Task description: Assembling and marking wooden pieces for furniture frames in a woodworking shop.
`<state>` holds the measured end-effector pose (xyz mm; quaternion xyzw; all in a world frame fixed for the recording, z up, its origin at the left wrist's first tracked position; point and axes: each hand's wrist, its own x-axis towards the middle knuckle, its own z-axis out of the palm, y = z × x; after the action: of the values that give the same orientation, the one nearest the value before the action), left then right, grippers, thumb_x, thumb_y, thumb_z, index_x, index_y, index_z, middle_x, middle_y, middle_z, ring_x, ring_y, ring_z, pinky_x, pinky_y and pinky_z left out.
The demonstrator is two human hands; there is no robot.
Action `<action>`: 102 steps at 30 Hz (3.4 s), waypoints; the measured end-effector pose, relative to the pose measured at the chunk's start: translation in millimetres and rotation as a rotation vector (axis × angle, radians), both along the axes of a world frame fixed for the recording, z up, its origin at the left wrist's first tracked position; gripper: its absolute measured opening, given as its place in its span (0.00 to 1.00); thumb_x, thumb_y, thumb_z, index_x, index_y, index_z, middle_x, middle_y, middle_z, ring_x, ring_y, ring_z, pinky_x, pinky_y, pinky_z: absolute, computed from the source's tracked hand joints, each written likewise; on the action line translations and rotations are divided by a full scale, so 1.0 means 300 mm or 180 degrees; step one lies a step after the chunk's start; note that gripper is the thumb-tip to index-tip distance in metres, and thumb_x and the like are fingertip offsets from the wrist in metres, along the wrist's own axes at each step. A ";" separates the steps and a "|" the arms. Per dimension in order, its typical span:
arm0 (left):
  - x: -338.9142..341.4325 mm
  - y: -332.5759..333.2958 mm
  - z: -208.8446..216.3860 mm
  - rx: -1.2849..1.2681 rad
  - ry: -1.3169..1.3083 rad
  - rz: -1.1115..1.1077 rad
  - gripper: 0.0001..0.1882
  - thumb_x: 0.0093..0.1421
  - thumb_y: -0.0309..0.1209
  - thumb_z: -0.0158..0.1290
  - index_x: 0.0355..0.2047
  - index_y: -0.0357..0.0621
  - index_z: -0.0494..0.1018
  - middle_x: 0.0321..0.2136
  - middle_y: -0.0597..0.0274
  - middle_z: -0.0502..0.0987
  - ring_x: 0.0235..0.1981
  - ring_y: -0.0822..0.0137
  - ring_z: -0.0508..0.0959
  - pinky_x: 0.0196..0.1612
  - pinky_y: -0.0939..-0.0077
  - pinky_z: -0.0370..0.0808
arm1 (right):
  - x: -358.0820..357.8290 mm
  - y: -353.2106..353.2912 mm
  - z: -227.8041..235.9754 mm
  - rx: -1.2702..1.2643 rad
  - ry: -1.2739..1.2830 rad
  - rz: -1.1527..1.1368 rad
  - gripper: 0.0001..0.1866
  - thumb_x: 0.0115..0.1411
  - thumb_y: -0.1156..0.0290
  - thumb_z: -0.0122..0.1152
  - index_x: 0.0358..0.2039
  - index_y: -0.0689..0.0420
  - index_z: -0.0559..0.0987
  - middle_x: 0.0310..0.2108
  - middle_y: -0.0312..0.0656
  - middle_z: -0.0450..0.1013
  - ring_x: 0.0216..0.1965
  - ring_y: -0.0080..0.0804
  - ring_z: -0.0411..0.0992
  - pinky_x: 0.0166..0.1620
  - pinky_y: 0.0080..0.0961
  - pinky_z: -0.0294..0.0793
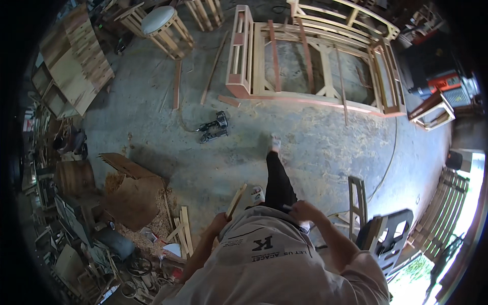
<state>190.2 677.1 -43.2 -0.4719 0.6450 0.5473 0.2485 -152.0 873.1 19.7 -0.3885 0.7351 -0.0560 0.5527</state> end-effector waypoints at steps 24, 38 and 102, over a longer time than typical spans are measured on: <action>-0.704 -2.100 0.152 -0.0924 -0.0122 -0.0147 0.12 0.52 0.32 0.56 0.33 0.37 0.73 0.27 0.42 0.77 0.33 0.41 0.78 0.35 0.53 0.74 | -0.680 -2.074 -0.183 -0.0142 -0.0556 -0.0062 0.17 0.54 0.57 0.59 0.25 0.60 0.79 0.25 0.54 0.74 0.30 0.49 0.76 0.33 0.41 0.72; -0.927 -3.328 0.054 -0.0030 0.0014 -0.1513 0.16 0.53 0.38 0.56 0.34 0.37 0.74 0.31 0.40 0.77 0.37 0.41 0.77 0.39 0.54 0.73 | -0.664 -2.978 0.097 -0.0115 -0.0580 -0.1247 0.16 0.50 0.60 0.56 0.24 0.63 0.78 0.21 0.53 0.74 0.23 0.41 0.74 0.29 0.37 0.72; -4.924 -3.954 0.386 0.0493 -0.0296 -0.9349 0.10 0.49 0.25 0.50 0.32 0.33 0.71 0.19 0.62 0.72 0.20 0.70 0.71 0.24 0.70 0.70 | -2.665 -5.269 0.261 -0.0877 -0.0398 -1.0567 0.14 0.53 0.64 0.59 0.22 0.64 0.76 0.14 0.41 0.69 0.18 0.26 0.66 0.25 0.31 0.67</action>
<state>-1287.0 -509.3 72.6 0.5895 0.4963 -0.1735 0.6133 -951.6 -707.6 98.2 -0.7226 -0.2895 0.6175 0.1130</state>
